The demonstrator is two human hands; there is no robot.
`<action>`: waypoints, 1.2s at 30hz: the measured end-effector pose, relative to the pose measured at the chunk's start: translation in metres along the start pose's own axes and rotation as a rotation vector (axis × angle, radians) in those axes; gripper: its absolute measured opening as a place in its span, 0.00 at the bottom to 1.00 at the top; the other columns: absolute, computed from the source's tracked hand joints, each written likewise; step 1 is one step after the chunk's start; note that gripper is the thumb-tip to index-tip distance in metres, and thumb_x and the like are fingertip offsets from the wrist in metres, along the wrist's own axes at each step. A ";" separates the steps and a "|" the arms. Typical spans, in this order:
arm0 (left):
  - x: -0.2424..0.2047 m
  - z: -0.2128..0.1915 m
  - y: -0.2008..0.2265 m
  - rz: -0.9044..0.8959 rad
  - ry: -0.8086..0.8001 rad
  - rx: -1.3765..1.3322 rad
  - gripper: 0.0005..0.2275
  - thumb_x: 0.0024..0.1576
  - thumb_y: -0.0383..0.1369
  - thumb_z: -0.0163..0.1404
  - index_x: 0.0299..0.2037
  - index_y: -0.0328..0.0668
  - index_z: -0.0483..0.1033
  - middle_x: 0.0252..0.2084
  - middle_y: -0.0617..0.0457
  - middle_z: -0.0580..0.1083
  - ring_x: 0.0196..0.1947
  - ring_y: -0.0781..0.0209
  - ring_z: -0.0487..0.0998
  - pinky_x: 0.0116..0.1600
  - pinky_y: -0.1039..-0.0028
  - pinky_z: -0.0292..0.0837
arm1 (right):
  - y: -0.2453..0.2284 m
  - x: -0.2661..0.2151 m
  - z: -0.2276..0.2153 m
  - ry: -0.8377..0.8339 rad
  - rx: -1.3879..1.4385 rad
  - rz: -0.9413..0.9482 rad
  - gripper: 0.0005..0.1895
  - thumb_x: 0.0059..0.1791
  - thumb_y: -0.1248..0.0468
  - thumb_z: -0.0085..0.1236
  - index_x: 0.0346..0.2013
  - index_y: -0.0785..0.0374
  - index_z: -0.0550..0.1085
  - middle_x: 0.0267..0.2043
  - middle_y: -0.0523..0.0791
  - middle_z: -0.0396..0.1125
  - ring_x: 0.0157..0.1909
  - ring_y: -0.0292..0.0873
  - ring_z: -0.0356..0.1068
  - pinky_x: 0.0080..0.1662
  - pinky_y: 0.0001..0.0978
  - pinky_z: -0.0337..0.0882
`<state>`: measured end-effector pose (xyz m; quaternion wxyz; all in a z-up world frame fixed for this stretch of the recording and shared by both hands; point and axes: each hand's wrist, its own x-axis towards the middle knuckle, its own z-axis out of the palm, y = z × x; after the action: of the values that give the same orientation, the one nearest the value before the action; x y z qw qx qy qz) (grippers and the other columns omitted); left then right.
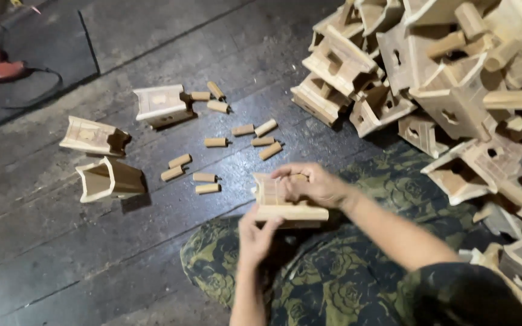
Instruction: The person sits on a wooden floor and assembles small wooden structures by inserting cylindrical dowels into pre-drilled holes. They pick up a body piece, insert dowels, and place the completed unit into a growing pile to the right.
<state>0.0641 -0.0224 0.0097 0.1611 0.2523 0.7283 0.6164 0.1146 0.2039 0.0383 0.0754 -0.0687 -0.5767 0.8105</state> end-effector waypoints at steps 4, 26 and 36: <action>0.000 -0.031 -0.020 -0.199 -0.299 -0.454 0.14 0.50 0.29 0.60 0.43 0.25 0.78 0.35 0.50 0.78 0.32 0.63 0.73 0.41 0.78 0.70 | -0.042 -0.011 -0.008 -0.497 0.065 0.172 0.26 0.42 0.79 0.59 0.56 0.66 0.74 0.50 0.51 0.76 0.45 0.45 0.76 0.47 0.32 0.78; -0.014 -0.009 0.040 -0.048 -0.082 -0.225 0.18 0.45 0.21 0.63 0.46 0.25 0.76 0.35 0.46 0.82 0.32 0.61 0.80 0.39 0.77 0.77 | -0.016 0.002 0.044 -0.179 -0.266 -0.386 0.05 0.54 0.66 0.54 0.39 0.61 0.78 0.27 0.42 0.72 0.18 0.30 0.57 0.20 0.20 0.58; 0.004 -0.023 0.028 -0.159 -0.117 -0.237 0.19 0.47 0.22 0.59 0.51 0.26 0.76 0.37 0.49 0.79 0.33 0.64 0.75 0.42 0.78 0.74 | 0.004 0.028 0.019 -0.326 0.358 -0.039 0.21 0.50 0.59 0.65 0.47 0.75 0.74 0.28 0.47 0.73 0.24 0.36 0.71 0.30 0.23 0.72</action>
<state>0.0528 -0.0357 0.0421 0.2803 0.2086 0.6574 0.6677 0.0835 0.1907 0.0406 0.0077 0.0886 -0.4295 0.8987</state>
